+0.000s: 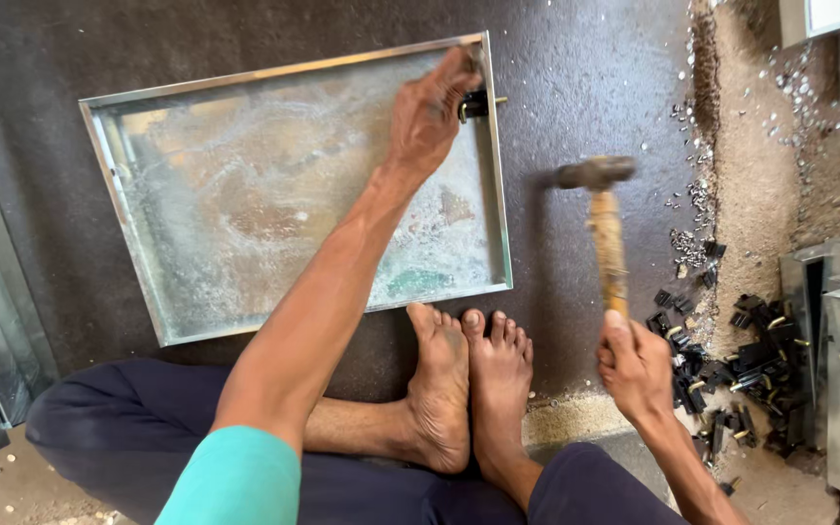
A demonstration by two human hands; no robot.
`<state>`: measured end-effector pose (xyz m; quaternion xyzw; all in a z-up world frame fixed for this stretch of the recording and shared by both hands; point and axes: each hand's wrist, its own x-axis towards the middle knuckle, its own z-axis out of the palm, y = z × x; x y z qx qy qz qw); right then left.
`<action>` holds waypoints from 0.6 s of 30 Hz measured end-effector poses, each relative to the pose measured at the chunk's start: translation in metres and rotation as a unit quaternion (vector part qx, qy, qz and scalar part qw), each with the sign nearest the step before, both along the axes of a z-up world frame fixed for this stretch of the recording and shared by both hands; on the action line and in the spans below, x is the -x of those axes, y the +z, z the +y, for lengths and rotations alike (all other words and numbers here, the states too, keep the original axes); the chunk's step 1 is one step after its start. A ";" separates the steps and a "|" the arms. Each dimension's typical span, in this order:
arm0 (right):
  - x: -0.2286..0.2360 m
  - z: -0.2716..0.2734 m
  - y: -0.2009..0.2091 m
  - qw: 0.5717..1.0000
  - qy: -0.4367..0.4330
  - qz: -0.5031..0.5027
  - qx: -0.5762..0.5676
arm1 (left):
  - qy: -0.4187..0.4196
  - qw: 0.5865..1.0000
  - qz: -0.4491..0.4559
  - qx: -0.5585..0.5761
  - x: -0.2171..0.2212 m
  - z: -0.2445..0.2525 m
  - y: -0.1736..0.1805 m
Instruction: The person sits on the floor and uses a hammer to attach metal hinges to rectangular metal frames. They repeatedly pick up frames, position the hinges, and hammer them into place before moving to the next unit.
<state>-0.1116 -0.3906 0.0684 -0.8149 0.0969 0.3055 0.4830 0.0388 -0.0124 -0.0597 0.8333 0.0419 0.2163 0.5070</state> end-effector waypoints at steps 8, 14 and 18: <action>-0.079 0.064 0.076 0.907 0.062 -0.380 -0.172 | 0.029 0.984 -0.138 -0.109 0.003 -0.001 -0.025; -0.086 0.098 0.085 0.946 0.176 -0.272 0.025 | 0.018 0.992 -0.020 -0.122 0.014 -0.001 -0.005; -0.085 0.099 0.079 0.960 0.174 -0.170 0.140 | 0.042 0.994 -0.037 -0.095 0.003 -0.008 0.016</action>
